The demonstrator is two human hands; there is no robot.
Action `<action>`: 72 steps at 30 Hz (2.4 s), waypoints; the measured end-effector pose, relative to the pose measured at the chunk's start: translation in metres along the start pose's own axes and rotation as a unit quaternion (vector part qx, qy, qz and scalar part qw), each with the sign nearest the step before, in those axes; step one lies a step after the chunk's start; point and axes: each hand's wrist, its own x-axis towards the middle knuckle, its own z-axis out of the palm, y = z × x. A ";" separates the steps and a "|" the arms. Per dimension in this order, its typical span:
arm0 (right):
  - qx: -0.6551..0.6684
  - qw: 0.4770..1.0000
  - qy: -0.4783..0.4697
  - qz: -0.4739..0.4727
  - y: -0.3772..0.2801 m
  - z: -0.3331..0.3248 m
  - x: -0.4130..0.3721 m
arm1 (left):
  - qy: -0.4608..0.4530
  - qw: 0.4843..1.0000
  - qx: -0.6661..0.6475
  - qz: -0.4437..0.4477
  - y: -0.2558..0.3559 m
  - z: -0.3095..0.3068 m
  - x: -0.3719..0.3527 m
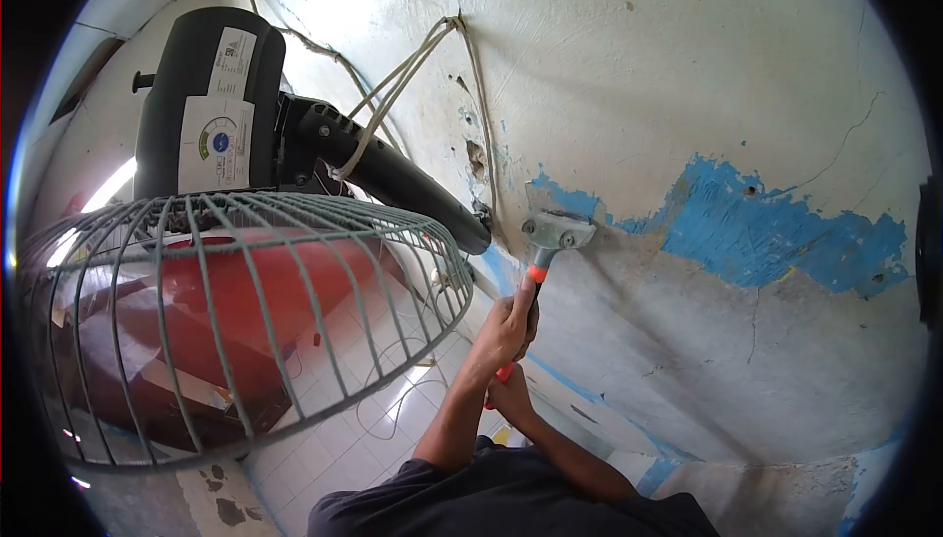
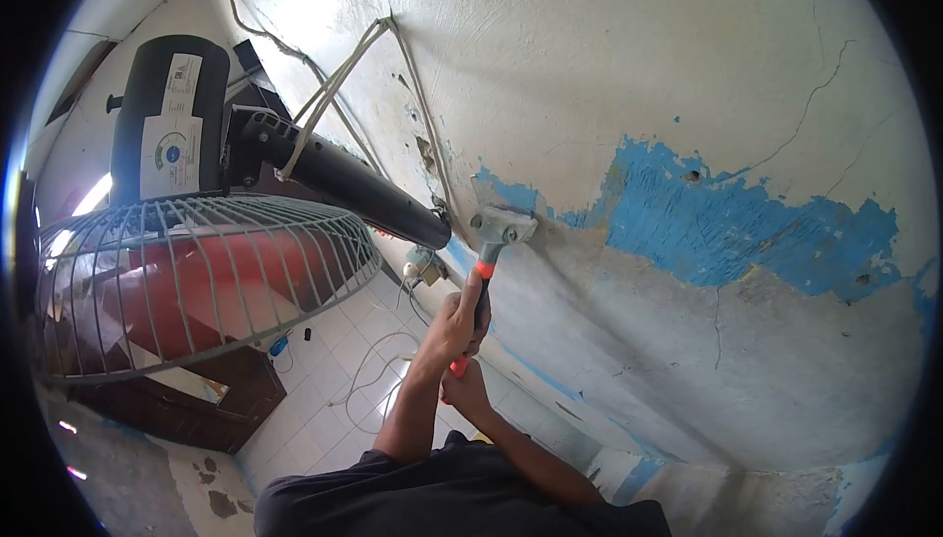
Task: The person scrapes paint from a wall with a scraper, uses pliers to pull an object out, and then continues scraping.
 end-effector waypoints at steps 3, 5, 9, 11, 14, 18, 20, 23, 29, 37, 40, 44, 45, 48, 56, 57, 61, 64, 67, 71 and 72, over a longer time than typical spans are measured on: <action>-0.059 0.998 -0.011 -0.016 0.000 -0.006 0.011 | -0.007 1.000 -0.020 0.003 0.009 -0.002 0.001; -0.054 0.998 -0.014 -0.018 0.003 -0.005 0.014 | -0.016 0.999 -0.038 0.015 0.014 -0.003 0.003; 0.005 1.000 -0.019 -0.004 0.008 0.000 0.006 | 0.003 1.000 0.006 0.008 0.007 -0.001 0.001; -0.046 0.999 -0.011 -0.018 0.004 -0.003 0.015 | 0.003 1.000 -0.002 -0.004 0.016 -0.003 -0.001; -0.035 0.999 -0.019 -0.014 -0.009 0.007 0.012 | 0.003 1.000 -0.008 -0.016 0.027 -0.009 -0.002; 0.036 0.999 -0.030 0.002 0.000 0.011 0.007 | 0.013 0.999 0.046 -0.002 0.008 -0.009 -0.003; -0.005 1.000 -0.022 -0.017 -0.008 0.007 0.011 | 0.003 0.999 0.031 0.019 0.015 -0.009 -0.001; -0.044 0.998 -0.011 -0.045 -0.005 0.004 0.020 | 0.003 1.000 0.008 0.008 0.030 -0.008 0.005; -0.049 0.999 -0.013 -0.003 -0.001 -0.002 0.013 | -0.004 1.000 0.013 0.004 -0.001 -0.005 0.003; -0.065 0.998 -0.005 -0.014 -0.011 -0.004 0.019 | 0.001 1.000 -0.011 0.022 0.016 -0.005 0.009; -0.050 0.998 -0.031 -0.010 0.005 -0.008 0.010 | -0.013 0.999 -0.027 -0.010 -0.001 -0.002 0.004; -0.069 0.997 -0.005 -0.022 -0.042 -0.007 0.019 | 0.003 0.998 -0.049 0.027 0.035 0.000 0.005; -0.070 0.997 -0.029 -0.010 -0.051 -0.007 0.020 | 0.003 0.998 -0.063 0.004 0.047 0.001 0.002; -0.051 0.997 -0.044 -0.028 -0.032 -0.016 0.018 | -0.015 0.997 -0.073 0.019 0.026 -0.001 0.009; 0.031 0.993 -0.022 0.108 0.017 -0.067 -0.056 | -0.149 0.970 -0.195 -0.003 -0.060 0.033 -0.006; 0.042 0.991 -0.015 0.126 0.016 -0.075 -0.065 | -0.165 0.963 -0.212 0.007 -0.063 0.037 -0.006; 0.184 0.976 -0.103 0.063 -0.004 -0.106 -0.094 | -0.177 0.909 -0.378 0.013 -0.060 0.052 -0.007; 0.336 0.927 -0.150 0.066 -0.044 -0.106 -0.112 | -0.176 0.854 -0.489 -0.031 -0.048 0.058 -0.009; 0.472 0.859 -0.133 0.145 -0.063 -0.101 -0.124 | -0.173 0.846 -0.503 -0.045 -0.036 0.064 -0.015; 0.482 0.841 -0.169 0.178 -0.072 -0.094 -0.128 | -0.167 0.847 -0.501 -0.055 -0.024 0.064 -0.021; 0.473 0.846 -0.165 0.182 -0.074 -0.094 -0.126 | -0.164 0.849 -0.500 -0.054 -0.024 0.063 -0.020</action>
